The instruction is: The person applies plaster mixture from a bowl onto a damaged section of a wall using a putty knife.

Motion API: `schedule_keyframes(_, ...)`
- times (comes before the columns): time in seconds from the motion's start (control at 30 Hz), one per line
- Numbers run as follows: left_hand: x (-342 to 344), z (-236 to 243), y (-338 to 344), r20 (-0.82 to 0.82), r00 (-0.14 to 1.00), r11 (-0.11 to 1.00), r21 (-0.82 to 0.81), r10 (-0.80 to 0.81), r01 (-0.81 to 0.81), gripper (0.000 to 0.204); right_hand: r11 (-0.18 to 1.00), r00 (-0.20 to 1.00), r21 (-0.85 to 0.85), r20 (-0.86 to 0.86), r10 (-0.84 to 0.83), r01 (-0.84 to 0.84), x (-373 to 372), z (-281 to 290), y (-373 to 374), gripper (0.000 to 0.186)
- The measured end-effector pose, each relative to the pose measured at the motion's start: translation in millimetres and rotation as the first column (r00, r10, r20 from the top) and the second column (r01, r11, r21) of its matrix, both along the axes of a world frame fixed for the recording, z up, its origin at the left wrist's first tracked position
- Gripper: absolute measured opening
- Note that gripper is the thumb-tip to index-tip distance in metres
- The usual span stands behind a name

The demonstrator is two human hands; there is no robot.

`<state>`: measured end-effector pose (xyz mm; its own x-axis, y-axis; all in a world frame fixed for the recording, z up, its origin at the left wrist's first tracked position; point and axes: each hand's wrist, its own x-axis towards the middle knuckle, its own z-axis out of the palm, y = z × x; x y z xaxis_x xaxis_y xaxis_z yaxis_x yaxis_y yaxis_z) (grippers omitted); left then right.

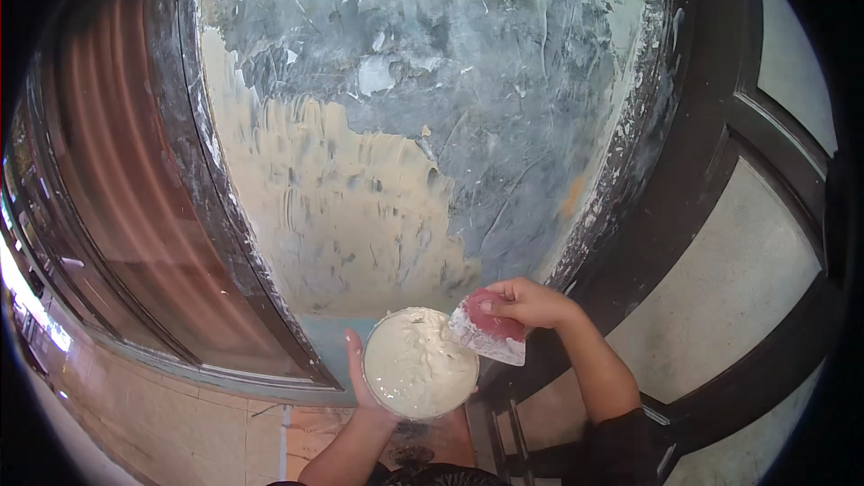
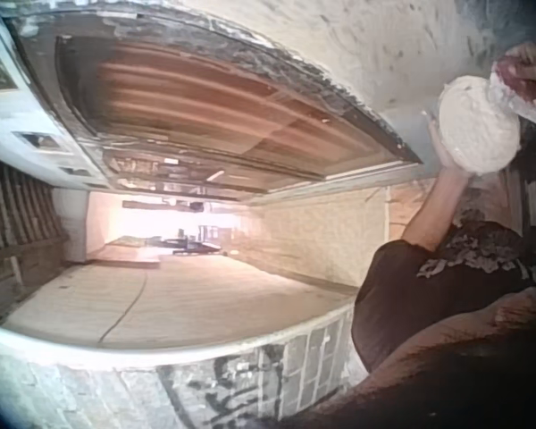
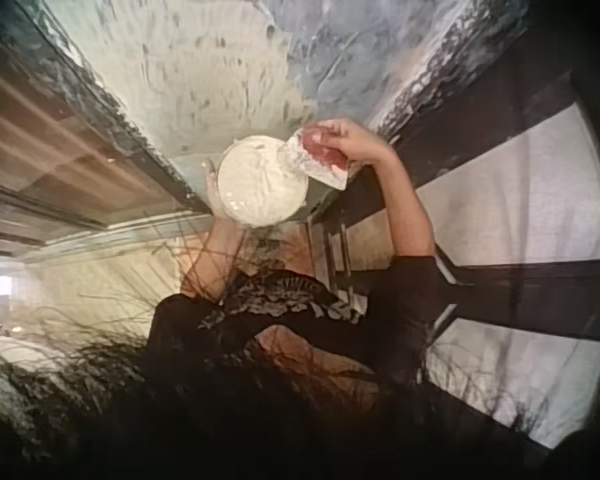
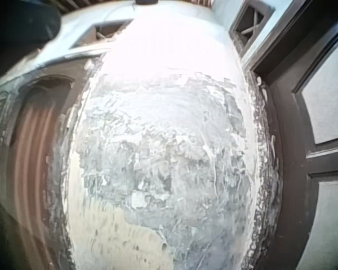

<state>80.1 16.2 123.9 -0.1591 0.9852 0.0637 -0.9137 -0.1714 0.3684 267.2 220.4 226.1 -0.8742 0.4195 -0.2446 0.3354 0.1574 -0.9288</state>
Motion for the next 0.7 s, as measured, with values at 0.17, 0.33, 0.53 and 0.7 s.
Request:
schedule_keyframes(0.17, 2.1, 10.5, -9.5, 0.066, 0.994, 0.995, 0.065, -0.085, 0.08, 0.115, 0.908, 0.98, 0.407, 0.112, -0.164, 0.106, 23.9, -10.3, 43.3, 0.029)
schedule_keyframes(0.33, -13.8, 25.1, -11.6, -0.011, 0.999, 0.999, 0.022, -0.037, 0.037, 0.115, 0.571, 0.926, 0.731, -0.329, -0.186, 0.374, 23.8, 21.1, -2.8, 0.016)
schedule_keyframes(0.53, -32.5, 60.1, -15.8, 0.0, 0.997, 0.997, -0.013, 0.076, -0.076, 0.113, -0.125, 0.965, 0.983, -0.099, 0.244, 0.132, 6.8, 68.7, -74.8, 0.029)
schedule_keyframes(0.7, -47.9, 87.6, -20.3, -0.06, 0.988, 0.99, 0.004, 0.139, -0.139, 0.108, -0.403, 0.963, 0.91, 0.013, 0.269, 0.1, -2.5, 77.6, -101.3, 0.03)
